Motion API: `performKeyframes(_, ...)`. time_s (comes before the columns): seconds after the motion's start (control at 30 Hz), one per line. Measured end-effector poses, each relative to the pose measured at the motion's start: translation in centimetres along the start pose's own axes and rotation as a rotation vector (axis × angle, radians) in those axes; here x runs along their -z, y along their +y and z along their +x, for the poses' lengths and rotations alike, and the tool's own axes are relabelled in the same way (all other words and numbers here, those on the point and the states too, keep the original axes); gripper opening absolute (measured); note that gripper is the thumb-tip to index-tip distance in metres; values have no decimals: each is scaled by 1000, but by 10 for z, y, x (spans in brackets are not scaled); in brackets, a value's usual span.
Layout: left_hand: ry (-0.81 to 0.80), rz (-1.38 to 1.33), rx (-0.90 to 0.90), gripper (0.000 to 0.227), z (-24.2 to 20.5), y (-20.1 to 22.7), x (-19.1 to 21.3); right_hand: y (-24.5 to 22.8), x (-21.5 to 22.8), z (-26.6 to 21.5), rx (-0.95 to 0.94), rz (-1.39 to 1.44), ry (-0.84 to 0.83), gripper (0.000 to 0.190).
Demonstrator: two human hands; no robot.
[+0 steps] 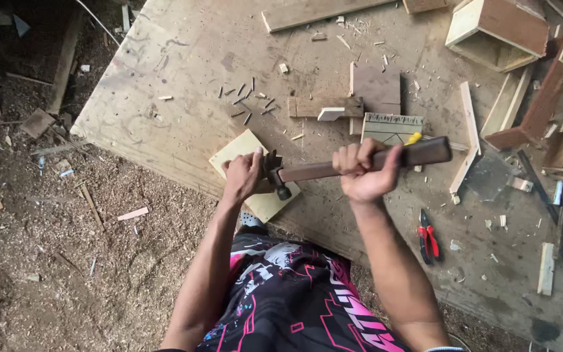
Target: The person hammers nails into small wooden pieces to assemble a wooden box. They repeatedly pick up nails, position them on the wood, and strike with a hammer. The person also uses a chisel to adjust the wood and a screwdriver to tighten components.
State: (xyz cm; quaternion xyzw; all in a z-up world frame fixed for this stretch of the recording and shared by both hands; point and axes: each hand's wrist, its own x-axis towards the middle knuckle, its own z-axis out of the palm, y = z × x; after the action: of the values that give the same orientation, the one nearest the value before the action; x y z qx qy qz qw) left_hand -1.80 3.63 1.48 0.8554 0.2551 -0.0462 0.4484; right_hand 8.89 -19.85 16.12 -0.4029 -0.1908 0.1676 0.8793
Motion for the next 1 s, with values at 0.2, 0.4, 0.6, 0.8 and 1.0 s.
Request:
performKeyframes(0.2, -234, -428, 49, 70, 7, -11, -2, -31, 23, -3, -71, 135, 155, 72)
performKeyframes(0.4, -384, -845, -192, 69, -2, 5, -8, -57, 44, -4, -19, 242, 307, 74)
performKeyframes(0.6, -587, -1126, -38, 78, -13, 35, -5, -63, 66, -8, 56, 306, 333, 73)
performKeyframes(0.8, -677, -1326, 389, 77, -15, 46, 6, -71, 75, -6, 32, 384, 209, 74)
performKeyframes(1.0, -780, -1426, 242, 78, 4, 16, -31, -63, 69, -7, 53, 335, 311, 73)
